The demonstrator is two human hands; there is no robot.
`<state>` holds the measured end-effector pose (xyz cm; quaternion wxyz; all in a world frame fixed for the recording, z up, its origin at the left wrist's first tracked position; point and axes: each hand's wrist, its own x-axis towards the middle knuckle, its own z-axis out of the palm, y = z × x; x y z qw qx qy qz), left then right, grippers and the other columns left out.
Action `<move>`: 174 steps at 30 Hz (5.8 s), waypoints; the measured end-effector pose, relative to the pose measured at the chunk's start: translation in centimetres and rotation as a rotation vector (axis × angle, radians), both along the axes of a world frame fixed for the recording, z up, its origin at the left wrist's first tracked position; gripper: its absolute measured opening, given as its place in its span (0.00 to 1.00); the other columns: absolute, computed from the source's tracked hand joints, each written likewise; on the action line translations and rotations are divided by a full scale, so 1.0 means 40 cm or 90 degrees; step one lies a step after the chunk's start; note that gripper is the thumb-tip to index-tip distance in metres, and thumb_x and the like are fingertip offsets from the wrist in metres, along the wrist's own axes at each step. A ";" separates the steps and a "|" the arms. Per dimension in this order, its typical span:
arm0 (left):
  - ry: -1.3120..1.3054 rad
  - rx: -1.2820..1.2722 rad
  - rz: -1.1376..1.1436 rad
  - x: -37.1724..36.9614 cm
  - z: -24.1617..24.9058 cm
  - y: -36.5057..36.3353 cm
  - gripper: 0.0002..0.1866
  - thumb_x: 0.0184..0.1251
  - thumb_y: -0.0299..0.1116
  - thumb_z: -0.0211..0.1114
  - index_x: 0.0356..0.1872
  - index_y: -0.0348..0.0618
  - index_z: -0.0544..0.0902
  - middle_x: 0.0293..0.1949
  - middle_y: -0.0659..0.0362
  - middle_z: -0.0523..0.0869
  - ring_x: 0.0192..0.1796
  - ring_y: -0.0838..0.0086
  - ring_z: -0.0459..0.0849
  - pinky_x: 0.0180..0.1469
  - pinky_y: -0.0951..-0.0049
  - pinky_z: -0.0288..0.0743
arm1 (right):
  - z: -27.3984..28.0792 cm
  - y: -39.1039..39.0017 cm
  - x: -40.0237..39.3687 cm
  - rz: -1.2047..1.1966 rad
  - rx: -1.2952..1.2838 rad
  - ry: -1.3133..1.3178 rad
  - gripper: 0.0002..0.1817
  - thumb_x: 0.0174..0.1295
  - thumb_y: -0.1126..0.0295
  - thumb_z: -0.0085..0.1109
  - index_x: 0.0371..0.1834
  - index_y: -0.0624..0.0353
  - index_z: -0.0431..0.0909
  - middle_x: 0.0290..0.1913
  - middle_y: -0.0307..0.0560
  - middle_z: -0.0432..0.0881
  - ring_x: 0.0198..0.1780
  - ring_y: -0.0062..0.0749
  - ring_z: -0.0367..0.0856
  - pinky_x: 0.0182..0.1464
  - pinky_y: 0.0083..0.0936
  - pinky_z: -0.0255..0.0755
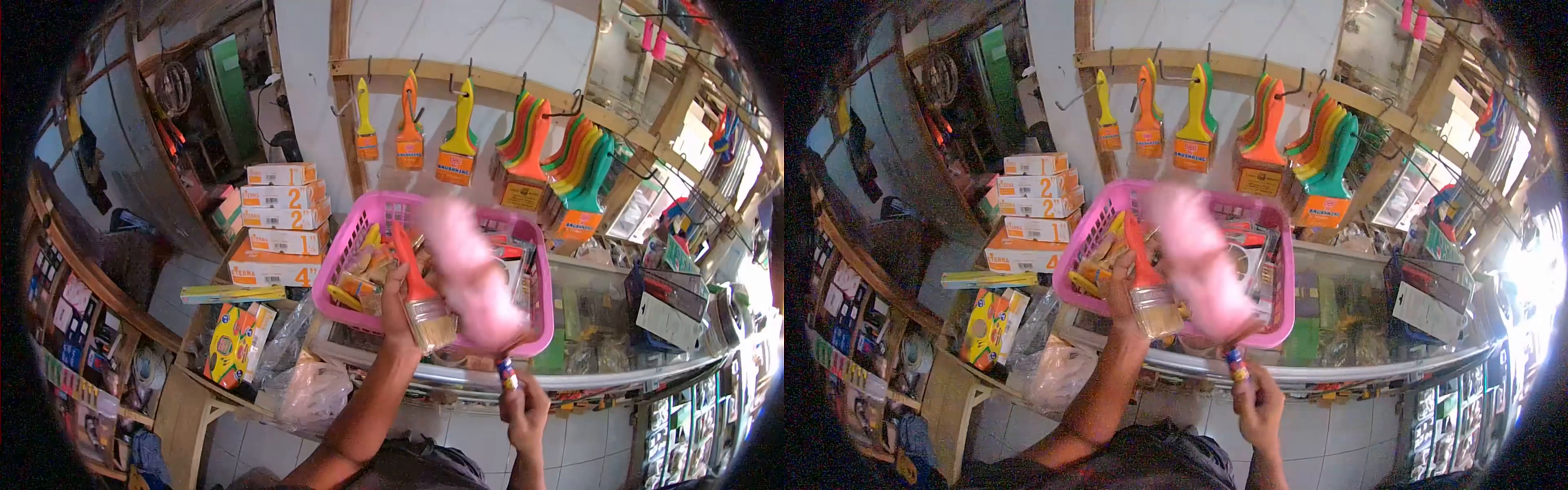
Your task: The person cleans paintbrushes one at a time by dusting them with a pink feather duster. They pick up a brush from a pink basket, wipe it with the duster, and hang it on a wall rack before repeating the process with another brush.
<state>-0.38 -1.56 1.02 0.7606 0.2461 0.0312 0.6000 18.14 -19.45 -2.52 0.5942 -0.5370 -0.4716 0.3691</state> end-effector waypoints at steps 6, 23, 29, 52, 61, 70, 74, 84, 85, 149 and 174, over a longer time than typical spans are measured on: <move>0.132 -0.045 0.095 0.000 0.015 0.030 0.39 0.72 0.62 0.48 0.76 0.48 0.59 0.71 0.46 0.67 0.74 0.55 0.64 0.71 0.43 0.59 | -0.017 0.007 0.028 -0.002 -0.007 -0.063 0.17 0.61 0.69 0.66 0.50 0.67 0.80 0.30 0.39 0.82 0.29 0.15 0.74 0.32 0.17 0.69; -0.161 -0.071 -0.191 -0.015 0.004 0.051 0.36 0.71 0.58 0.48 0.73 0.49 0.64 0.68 0.52 0.73 0.68 0.52 0.72 0.69 0.35 0.59 | 0.019 0.039 0.060 -0.047 -0.097 -0.055 0.16 0.63 0.65 0.68 0.47 0.66 0.84 0.39 0.48 0.88 0.41 0.22 0.83 0.46 0.24 0.76; -0.128 0.013 -0.203 -0.012 0.003 0.051 0.37 0.74 0.61 0.43 0.76 0.50 0.59 0.77 0.51 0.59 0.79 0.56 0.54 0.76 0.37 0.47 | 0.064 0.031 0.055 0.090 0.041 -0.194 0.16 0.63 0.67 0.68 0.49 0.66 0.81 0.31 0.41 0.84 0.32 0.18 0.75 0.37 0.20 0.72; -0.126 -0.024 -0.150 -0.019 0.025 0.035 0.36 0.76 0.55 0.42 0.77 0.44 0.56 0.76 0.48 0.60 0.76 0.51 0.60 0.73 0.40 0.57 | 0.042 0.002 0.101 0.018 -0.003 -0.174 0.09 0.63 0.73 0.63 0.44 0.64 0.79 0.27 0.38 0.79 0.28 0.15 0.71 0.32 0.17 0.67; -0.028 -0.195 -0.090 -0.013 0.048 0.026 0.33 0.76 0.56 0.43 0.72 0.43 0.66 0.70 0.49 0.72 0.72 0.55 0.69 0.71 0.46 0.65 | 0.043 -0.001 0.094 0.018 -0.031 -0.221 0.12 0.64 0.67 0.64 0.43 0.66 0.79 0.30 0.40 0.81 0.29 0.14 0.73 0.31 0.13 0.65; 0.000 -0.199 -0.049 -0.009 0.041 0.026 0.34 0.76 0.54 0.44 0.73 0.38 0.64 0.73 0.45 0.65 0.75 0.51 0.63 0.71 0.42 0.64 | 0.057 0.024 0.094 -0.005 0.003 -0.232 0.13 0.65 0.72 0.63 0.50 0.65 0.78 0.32 0.42 0.81 0.30 0.19 0.74 0.34 0.19 0.71; -0.046 -0.104 -0.103 -0.005 0.052 0.014 0.36 0.77 0.56 0.38 0.76 0.41 0.60 0.73 0.45 0.66 0.75 0.54 0.64 0.72 0.45 0.61 | 0.073 0.026 0.093 0.070 -0.026 -0.207 0.15 0.64 0.71 0.64 0.51 0.66 0.77 0.36 0.47 0.85 0.37 0.23 0.81 0.41 0.21 0.74; -0.067 -0.106 -0.092 -0.003 0.014 0.037 0.30 0.78 0.50 0.44 0.74 0.44 0.63 0.71 0.47 0.68 0.74 0.52 0.63 0.72 0.45 0.62 | 0.051 0.040 0.104 -0.035 -0.011 -0.051 0.15 0.63 0.64 0.68 0.43 0.67 0.82 0.32 0.43 0.83 0.26 0.18 0.76 0.27 0.17 0.69; -0.054 -0.123 -0.044 -0.002 0.008 0.036 0.30 0.78 0.50 0.44 0.73 0.43 0.64 0.70 0.46 0.69 0.74 0.51 0.64 0.72 0.44 0.61 | 0.061 0.053 0.092 -0.097 0.013 -0.012 0.16 0.62 0.62 0.69 0.38 0.68 0.83 0.30 0.45 0.83 0.21 0.16 0.73 0.21 0.15 0.64; 0.454 0.251 0.132 -0.028 0.111 -0.019 0.19 0.73 0.36 0.64 0.57 0.35 0.76 0.50 0.54 0.83 0.52 0.73 0.83 0.59 0.71 0.77 | -0.084 -0.074 0.455 -0.291 -0.036 -0.315 0.12 0.71 0.70 0.59 0.51 0.68 0.78 0.33 0.40 0.78 0.33 0.20 0.73 0.36 0.21 0.69; 0.519 0.429 0.274 -0.045 0.365 0.029 0.19 0.70 0.34 0.68 0.54 0.29 0.80 0.44 0.58 0.86 0.44 0.82 0.83 0.49 0.79 0.77 | 0.408 0.327 -0.051 0.221 0.225 -0.232 0.20 0.67 0.66 0.64 0.57 0.67 0.74 0.41 0.50 0.85 0.40 0.26 0.84 0.40 0.26 0.76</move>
